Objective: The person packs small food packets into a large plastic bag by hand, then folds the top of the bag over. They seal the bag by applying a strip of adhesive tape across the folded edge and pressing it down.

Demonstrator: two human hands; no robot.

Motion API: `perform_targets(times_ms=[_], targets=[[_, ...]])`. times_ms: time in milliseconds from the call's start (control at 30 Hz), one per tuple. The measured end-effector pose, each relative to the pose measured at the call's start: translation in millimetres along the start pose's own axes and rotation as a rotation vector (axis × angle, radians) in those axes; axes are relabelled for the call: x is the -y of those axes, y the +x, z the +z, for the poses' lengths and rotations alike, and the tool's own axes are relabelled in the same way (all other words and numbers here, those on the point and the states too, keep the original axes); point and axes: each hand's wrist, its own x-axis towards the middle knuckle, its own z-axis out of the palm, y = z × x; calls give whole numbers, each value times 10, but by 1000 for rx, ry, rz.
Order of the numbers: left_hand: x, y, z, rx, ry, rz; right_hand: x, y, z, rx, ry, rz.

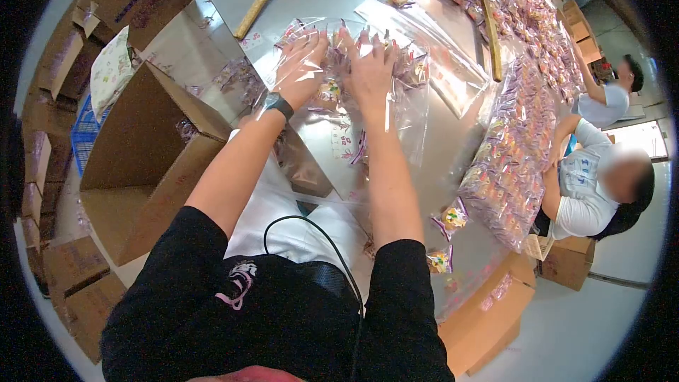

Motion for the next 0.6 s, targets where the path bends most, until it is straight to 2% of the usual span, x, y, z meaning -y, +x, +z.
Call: perform_targets(times_ms=[133, 167, 267, 300, 400, 433, 600], targets=[[-57, 34, 73, -122, 43, 6, -11, 55, 67, 24, 87, 95], [-91, 75, 101, -138, 29, -60, 5, 85, 99, 40, 52, 119], [-119, 74, 25, -93, 157, -32, -1, 84, 227, 48, 61, 156], [-136, 41, 18, -158, 100, -43, -10, 82, 241, 68, 77, 162], [-120, 74, 15, -127, 37, -74, 5, 7, 234, -10, 215, 141], [-95, 72, 81, -218, 48, -26, 5, -1, 204, -17, 184, 120], [-41, 126, 84, -124, 90, 60, 58, 13, 222, -22, 147, 130]])
